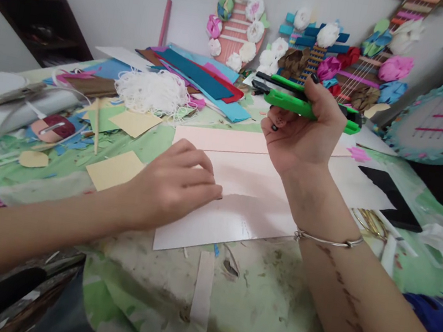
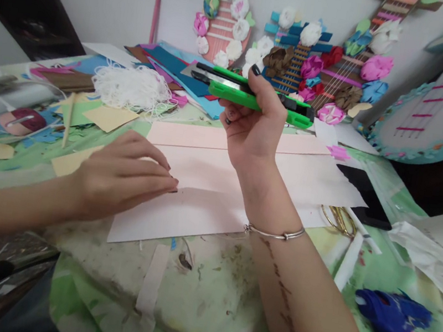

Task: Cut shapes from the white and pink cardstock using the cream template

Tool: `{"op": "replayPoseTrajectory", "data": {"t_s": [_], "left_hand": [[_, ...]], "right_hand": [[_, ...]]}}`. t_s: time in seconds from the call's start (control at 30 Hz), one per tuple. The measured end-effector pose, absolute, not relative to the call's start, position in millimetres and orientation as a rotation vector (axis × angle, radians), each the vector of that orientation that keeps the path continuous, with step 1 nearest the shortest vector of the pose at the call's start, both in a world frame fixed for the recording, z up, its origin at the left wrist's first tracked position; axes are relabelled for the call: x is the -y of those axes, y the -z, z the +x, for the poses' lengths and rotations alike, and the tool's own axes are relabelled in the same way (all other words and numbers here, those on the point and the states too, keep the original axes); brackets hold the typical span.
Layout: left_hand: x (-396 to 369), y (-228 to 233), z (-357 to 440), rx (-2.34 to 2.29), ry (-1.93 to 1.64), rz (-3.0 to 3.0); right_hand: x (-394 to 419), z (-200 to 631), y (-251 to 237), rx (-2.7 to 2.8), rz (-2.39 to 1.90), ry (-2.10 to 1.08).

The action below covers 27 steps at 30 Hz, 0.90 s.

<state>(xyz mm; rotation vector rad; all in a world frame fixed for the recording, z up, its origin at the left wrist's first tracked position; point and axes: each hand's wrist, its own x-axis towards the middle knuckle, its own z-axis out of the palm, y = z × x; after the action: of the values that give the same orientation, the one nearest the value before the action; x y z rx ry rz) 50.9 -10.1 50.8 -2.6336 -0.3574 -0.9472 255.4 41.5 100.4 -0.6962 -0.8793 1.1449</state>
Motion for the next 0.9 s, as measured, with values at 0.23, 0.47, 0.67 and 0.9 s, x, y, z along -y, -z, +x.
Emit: {"op": "replayPoseTrajectory", "data": {"t_s": [0.23,0.47,0.67,0.9], "left_hand": [[36,-22,54,0.217,0.845,-2.529],[34,-24,54,0.211,0.896,-2.498],[26,-41,50,0.23,0.949,-2.474],[-12,-75,46,0.448,1.001,-2.516]], "right_hand": [[-46,245,-86,0.799,-0.672,-1.228],[-54,235,-45,0.7,-0.714,-1.389],[-56,247,-63,0.688,-0.69,-1.238],[-43,268,-104,0.928,-0.66,-0.997]]}}
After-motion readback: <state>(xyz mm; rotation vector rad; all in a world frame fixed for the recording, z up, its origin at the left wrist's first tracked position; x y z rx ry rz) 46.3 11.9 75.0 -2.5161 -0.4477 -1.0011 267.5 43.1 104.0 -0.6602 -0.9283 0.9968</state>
